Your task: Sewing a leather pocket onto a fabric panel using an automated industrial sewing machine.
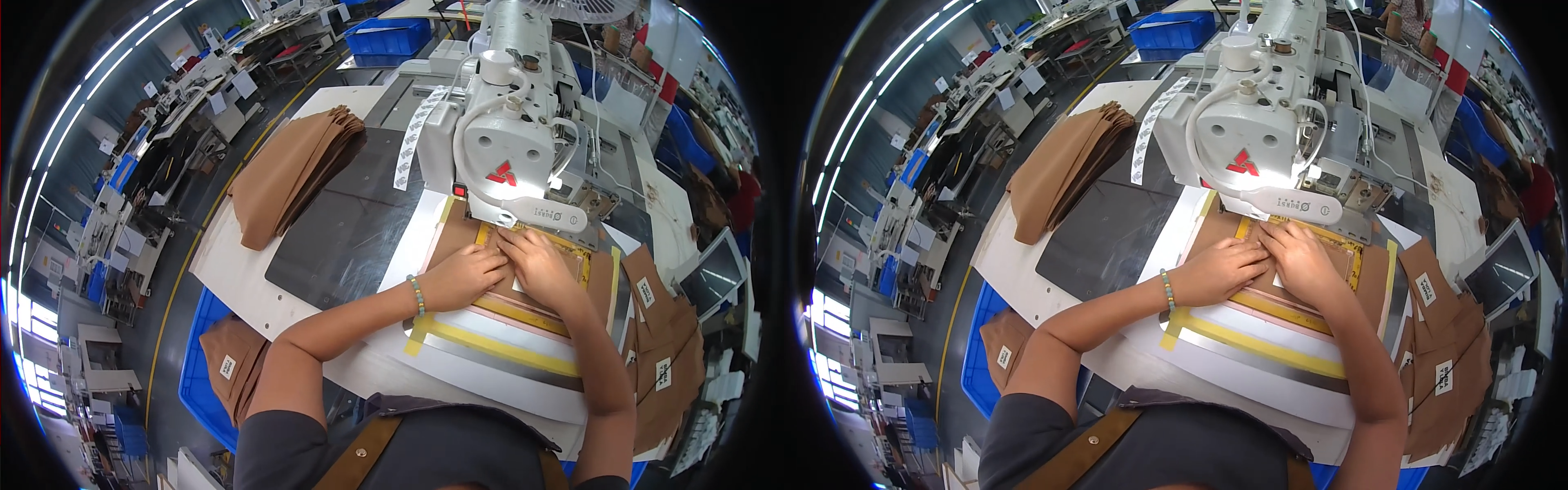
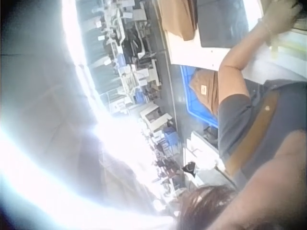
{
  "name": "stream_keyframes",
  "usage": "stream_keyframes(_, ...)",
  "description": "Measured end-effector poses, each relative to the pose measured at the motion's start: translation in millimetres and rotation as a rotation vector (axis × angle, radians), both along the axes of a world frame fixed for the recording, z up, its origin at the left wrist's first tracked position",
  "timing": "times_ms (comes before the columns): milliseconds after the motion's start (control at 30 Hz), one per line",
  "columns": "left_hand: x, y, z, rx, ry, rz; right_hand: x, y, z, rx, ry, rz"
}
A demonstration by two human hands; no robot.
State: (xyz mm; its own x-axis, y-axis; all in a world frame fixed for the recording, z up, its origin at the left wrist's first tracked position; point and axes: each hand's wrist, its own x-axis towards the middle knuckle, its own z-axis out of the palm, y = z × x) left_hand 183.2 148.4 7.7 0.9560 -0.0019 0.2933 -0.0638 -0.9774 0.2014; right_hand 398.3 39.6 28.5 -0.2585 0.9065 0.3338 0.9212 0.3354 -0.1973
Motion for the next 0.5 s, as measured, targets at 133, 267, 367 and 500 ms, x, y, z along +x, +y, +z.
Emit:
stream_keyframes(133, 2, -3, -7, -0.015, -0.087, 0.022, -4, 2, 1, -0.046, 0.010, -0.024)
stream_keyframes(267, -6, -4, 2, -0.094, -0.125, 0.057, -8, 7, 3, -0.086, -0.051, -0.053)
stream_keyframes(367, -15, -10, 16, -0.667, -0.084, 0.216, -7, 3, 8, -0.058, 0.009, -0.023)
stream_keyframes(500, -24, -8, 35, -2.053, -0.254, 0.010, -8, -14, 23, 0.108, 0.366, -0.096)
